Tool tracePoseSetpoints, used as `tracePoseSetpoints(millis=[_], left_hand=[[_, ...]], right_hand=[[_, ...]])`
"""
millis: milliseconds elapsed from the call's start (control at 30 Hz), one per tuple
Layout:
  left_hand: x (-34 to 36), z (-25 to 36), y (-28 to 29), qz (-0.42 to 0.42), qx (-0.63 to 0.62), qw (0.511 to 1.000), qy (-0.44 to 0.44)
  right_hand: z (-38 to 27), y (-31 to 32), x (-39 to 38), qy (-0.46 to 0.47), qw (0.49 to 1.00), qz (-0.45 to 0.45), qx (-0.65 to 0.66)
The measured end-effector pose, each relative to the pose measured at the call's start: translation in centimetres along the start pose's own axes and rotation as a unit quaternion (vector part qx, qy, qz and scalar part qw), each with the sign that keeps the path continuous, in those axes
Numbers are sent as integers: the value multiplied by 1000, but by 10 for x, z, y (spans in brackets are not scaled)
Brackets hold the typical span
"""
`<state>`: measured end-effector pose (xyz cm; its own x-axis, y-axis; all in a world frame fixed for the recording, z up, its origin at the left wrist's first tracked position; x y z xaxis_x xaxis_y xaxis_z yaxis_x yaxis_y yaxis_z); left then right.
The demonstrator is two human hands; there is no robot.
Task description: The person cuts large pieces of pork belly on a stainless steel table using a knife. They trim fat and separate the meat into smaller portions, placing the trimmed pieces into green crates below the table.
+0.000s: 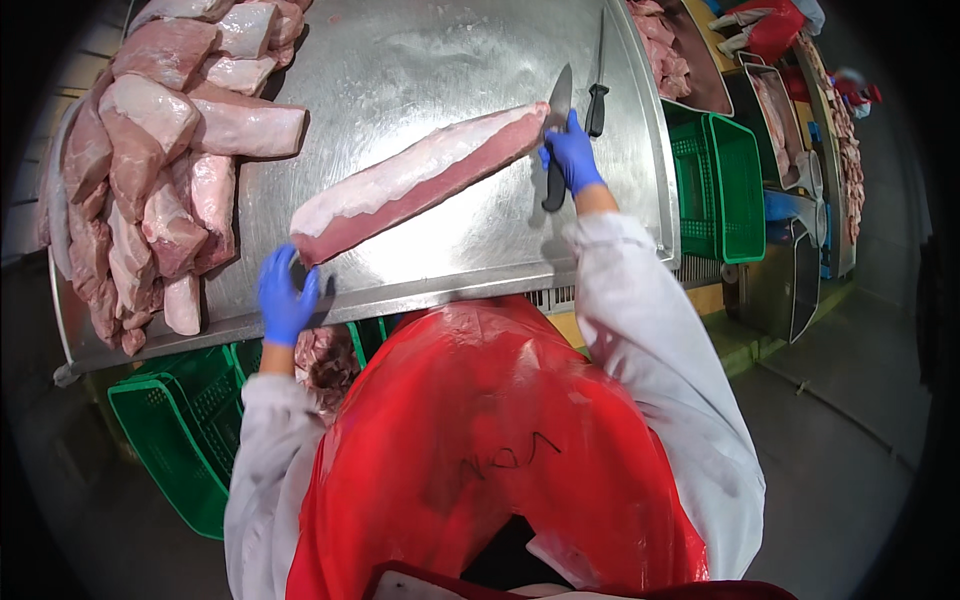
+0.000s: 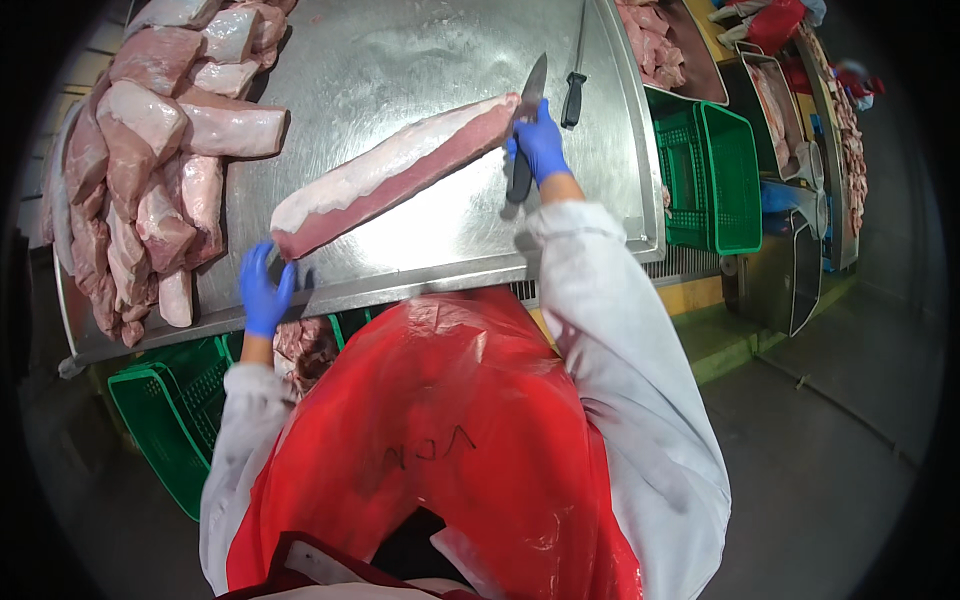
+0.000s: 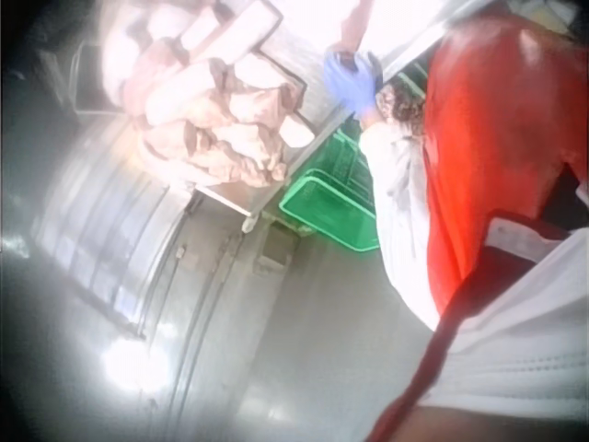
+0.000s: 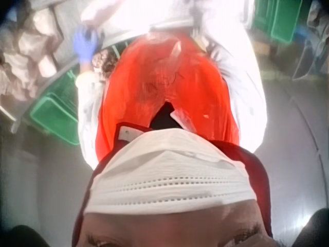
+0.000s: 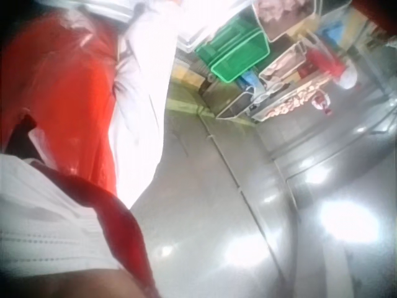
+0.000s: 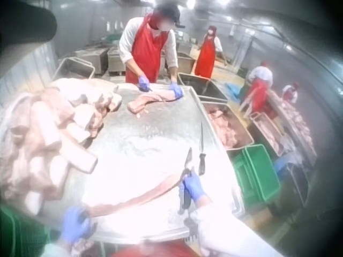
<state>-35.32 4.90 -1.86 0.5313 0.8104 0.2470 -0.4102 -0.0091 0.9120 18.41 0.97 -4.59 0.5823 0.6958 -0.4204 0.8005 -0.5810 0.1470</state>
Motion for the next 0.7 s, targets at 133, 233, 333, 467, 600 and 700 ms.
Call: tracePoseSetpoints(millis=[133,233,333,467,600,700], left_hand=[[89,25,-59,-32,-24,998,-44],[122,31,-70,-131,-44,990,-31],[123,33,-66,-179,-48,981,-51],[125,39,-62,-198,-47,976,-80],[158,52,-55,-326,-67,942,-29],[210,103,-82,-209,-59,975,-34]], right_hand=[[-10,-27,-21,-3,1000,-10,11],[16,-37,-76,39,999,1,-19],[-6,-36,-47,-10,1000,14,4],[-6,-36,-86,-18,996,-62,-69],[-1,2,-236,-96,989,-112,20],[-18,50,-219,-22,996,-31,85]])
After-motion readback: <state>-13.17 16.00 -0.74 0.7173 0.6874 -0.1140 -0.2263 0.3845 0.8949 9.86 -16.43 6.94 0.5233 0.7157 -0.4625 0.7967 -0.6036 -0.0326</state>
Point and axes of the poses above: each hand's wrist, its own x-axis towards the middle knuckle, its own y-axis out of the back of the hand, z = x × y, the point moved 2 cm from there along x, towards the middle knuckle, and after that the axes turned 4 degrees about x, right-handed, at the moved point
